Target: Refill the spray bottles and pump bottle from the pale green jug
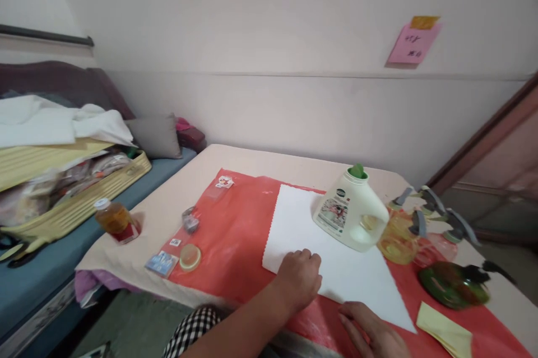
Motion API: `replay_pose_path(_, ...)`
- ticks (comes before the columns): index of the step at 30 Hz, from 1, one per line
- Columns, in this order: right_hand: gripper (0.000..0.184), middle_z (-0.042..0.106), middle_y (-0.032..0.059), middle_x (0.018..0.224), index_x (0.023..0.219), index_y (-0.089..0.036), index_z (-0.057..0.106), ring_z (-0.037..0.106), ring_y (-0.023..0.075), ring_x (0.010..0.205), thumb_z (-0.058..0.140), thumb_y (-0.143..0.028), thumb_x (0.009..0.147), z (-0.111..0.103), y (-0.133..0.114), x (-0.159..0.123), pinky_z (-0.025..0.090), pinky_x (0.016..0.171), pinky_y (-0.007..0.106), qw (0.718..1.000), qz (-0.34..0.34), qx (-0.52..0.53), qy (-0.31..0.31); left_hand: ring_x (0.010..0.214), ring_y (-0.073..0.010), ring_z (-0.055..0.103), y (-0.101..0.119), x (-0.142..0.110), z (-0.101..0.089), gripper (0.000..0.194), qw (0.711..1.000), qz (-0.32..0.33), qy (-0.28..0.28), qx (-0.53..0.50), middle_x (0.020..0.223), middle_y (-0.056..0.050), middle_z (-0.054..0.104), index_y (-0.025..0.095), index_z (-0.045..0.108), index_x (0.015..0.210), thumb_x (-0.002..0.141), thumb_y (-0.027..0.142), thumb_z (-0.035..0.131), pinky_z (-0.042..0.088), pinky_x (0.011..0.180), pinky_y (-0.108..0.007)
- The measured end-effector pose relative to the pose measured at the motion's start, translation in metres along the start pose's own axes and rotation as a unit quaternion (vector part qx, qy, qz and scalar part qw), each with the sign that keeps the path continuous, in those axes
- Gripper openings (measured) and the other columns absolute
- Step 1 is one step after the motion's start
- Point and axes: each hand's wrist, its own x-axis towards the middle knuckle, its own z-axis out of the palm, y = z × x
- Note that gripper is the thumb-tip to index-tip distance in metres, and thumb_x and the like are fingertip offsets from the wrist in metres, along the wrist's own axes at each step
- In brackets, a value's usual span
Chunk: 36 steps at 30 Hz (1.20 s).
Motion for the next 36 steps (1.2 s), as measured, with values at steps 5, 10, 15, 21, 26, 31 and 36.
replay_pose_path(5,0.026,0.074,0.0018,0.079,0.084,-0.026,0.067,0.073,0.0182,0.071,0.046,-0.027,0.100,-0.010,-0.011,0.032,0.058,0.065,0.027,0.999,0.017,-0.037,0.005,0.111,-0.0286,0.065,0.005,0.002,-0.004,0.028,1.000,-0.018,-0.013,-0.002,0.118,-0.013,0.069,0.015,0.064,0.118,0.095,0.020,0.047,0.051,0.097,-0.040)
replay_pose_path(10,0.026,0.074,0.0109,0.116,0.115,-0.023,0.068,0.070,0.0259,0.109,0.056,-0.032,0.094,-0.022,0.020,0.087,0.055,0.097,0.041,0.981,0.071,-0.016,0.177,0.114,-0.0287,0.066,0.008,0.009,-0.003,0.038,0.998,-0.048,-0.028,-0.002,0.127,-0.013,0.069,0.017,0.064,0.129,0.097,0.017,0.043,0.051,0.098,-0.041)
replay_pose_path(15,0.073,0.048,0.0211,0.153,0.146,-0.014,0.047,0.041,0.0369,0.144,0.062,-0.037,0.078,-0.029,0.086,0.113,0.030,0.119,0.060,0.880,0.261,0.126,0.377,0.122,-0.0282,0.064,0.009,0.014,0.003,0.047,0.997,-0.063,-0.035,0.010,0.136,-0.015,0.066,0.015,0.061,0.139,0.099,0.015,0.038,0.048,0.105,-0.041)
replay_pose_path(21,0.060,0.067,0.0165,0.131,0.130,-0.018,0.062,0.062,0.0338,0.119,0.059,-0.043,0.076,-0.025,0.135,0.116,0.050,0.098,0.050,0.876,0.303,0.219,0.305,0.129,-0.0283,0.061,0.004,0.021,0.007,0.050,0.998,-0.060,-0.026,0.000,0.142,-0.016,0.063,0.014,0.058,0.144,0.099,0.019,0.037,0.047,0.109,-0.041)
replay_pose_path(26,0.036,0.072,0.0067,0.092,0.096,-0.019,0.070,0.062,0.0249,0.088,0.063,-0.046,0.073,-0.026,0.130,0.131,0.050,0.080,0.037,0.898,0.275,0.217,0.266,0.131,-0.0293,0.060,0.000,0.027,0.011,0.051,0.992,-0.095,0.020,-0.085,0.144,-0.016,0.062,0.013,0.058,0.142,0.097,0.027,0.039,0.047,0.110,-0.045)
replay_pose_path(31,0.019,0.058,-0.0029,0.073,0.080,-0.022,0.061,0.052,0.0160,0.069,0.067,-0.039,0.076,0.002,0.080,0.139,0.042,0.065,0.028,0.920,0.254,0.203,0.219,0.121,-0.0323,0.066,-0.017,0.043,0.015,0.062,0.928,-0.155,0.124,-0.314,0.132,-0.016,0.068,0.016,0.059,0.133,0.085,0.054,0.058,0.052,0.102,-0.049)
replay_pose_path(36,0.016,0.054,-0.0038,0.074,0.076,-0.023,0.052,0.049,0.0139,0.068,0.067,-0.024,0.079,0.031,0.025,0.127,0.038,0.063,0.026,0.947,0.214,0.182,0.158,0.122,-0.0348,0.065,-0.025,0.056,0.003,0.076,0.825,-0.201,0.161,-0.503,0.126,-0.019,0.070,0.015,0.063,0.123,0.068,0.065,0.074,0.054,0.098,-0.045)
